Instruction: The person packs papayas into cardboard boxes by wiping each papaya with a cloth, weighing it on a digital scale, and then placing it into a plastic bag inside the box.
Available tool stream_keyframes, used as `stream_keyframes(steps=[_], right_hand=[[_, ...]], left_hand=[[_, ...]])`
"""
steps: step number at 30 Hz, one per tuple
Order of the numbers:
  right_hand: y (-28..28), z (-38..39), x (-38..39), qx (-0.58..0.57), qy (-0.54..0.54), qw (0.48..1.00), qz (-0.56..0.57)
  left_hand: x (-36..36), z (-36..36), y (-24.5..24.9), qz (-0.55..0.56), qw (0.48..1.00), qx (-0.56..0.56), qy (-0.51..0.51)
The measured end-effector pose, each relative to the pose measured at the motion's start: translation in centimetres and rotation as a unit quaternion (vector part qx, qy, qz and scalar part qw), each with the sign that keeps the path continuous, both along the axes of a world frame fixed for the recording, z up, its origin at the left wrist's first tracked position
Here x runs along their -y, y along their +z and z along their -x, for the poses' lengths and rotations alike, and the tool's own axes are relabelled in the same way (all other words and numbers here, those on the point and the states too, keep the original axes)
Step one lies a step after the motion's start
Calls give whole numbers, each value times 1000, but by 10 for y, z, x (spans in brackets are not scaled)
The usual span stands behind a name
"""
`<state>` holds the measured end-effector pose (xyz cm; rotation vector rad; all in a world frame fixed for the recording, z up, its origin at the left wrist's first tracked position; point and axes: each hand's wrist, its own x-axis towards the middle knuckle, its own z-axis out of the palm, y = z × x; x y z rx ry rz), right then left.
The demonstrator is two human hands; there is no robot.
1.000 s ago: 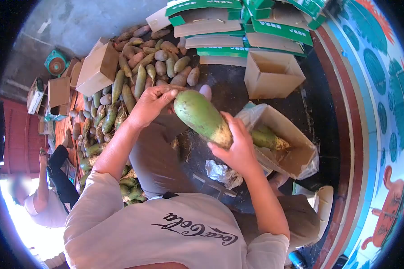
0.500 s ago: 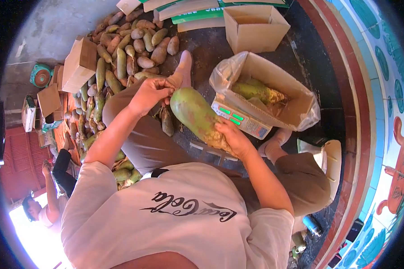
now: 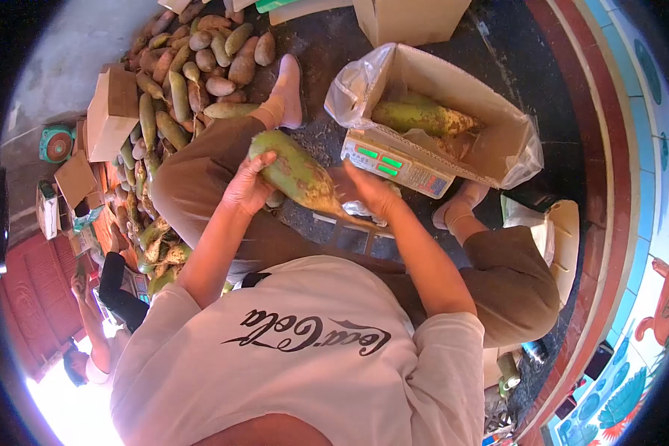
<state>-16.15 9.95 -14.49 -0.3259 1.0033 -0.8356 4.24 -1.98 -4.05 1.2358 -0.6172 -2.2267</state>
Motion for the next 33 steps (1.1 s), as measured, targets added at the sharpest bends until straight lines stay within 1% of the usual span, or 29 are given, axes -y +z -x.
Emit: stream_keyframes(steps=[1,2,3,5,7,8,10,11,12,13,14,15,17,18,20,21,23,24,26,27,28,29,30,33], right_hand=[[-38,6,-4,-79,16,997,9],[-70,3,-16,-312,106,939,93],[-95,-4,-27,-521,190,814,172],[-111,-20,-46,-633,277,682,240],[-122,-34,-59,-706,353,526,316],[-149,-35,-68,-690,307,556,347],[-156,-29,-66,-640,355,655,189],[-160,-31,-64,-605,376,694,107],[-146,-29,-59,-600,264,749,100],[-129,-25,-49,-536,191,814,114],[-113,-17,-34,-470,113,866,129],[-91,-10,-20,-399,34,905,142],[-25,-6,7,-234,-69,964,109],[-9,-14,15,-200,-97,969,104],[10,-35,27,-128,-151,976,93],[-5,-52,32,-321,-166,889,281],[6,-76,37,-348,-206,876,265],[8,-84,38,-351,-203,884,230],[12,-93,38,-358,-194,900,158],[15,-91,40,-330,-179,919,116],[20,-87,44,-303,-163,936,73],[21,-82,47,-274,-146,950,30],[2,-82,45,-197,-142,969,36],[-8,-88,36,-186,-234,953,-37]], left_hand=[[1,0,-4,29,999,21,16],[4,1,-2,60,995,75,29],[6,0,-6,91,990,104,34],[12,0,-13,158,974,160,44],[15,1,-13,160,965,204,33],[15,0,-13,153,962,223,27],[18,-2,-15,140,961,238,23],[18,-4,-20,133,962,237,25],[17,-6,-23,124,964,235,25],[16,-6,-24,124,959,252,19],[17,-3,-25,126,956,266,14],[17,0,-26,129,952,277,9],[13,4,-28,149,945,292,-9],[11,5,-28,161,940,300,-18],[4,12,-27,136,957,256,15],[2,15,-26,124,963,236,31],[0,11,-33,118,977,173,46],[0,11,-32,114,982,142,53],[2,9,-26,63,983,159,73],[4,10,-23,39,982,166,81],[3,8,-22,62,982,167,65],[4,5,-23,56,987,138,59],[6,1,-25,50,991,108,55],[16,-2,-18,21,997,50,55]])
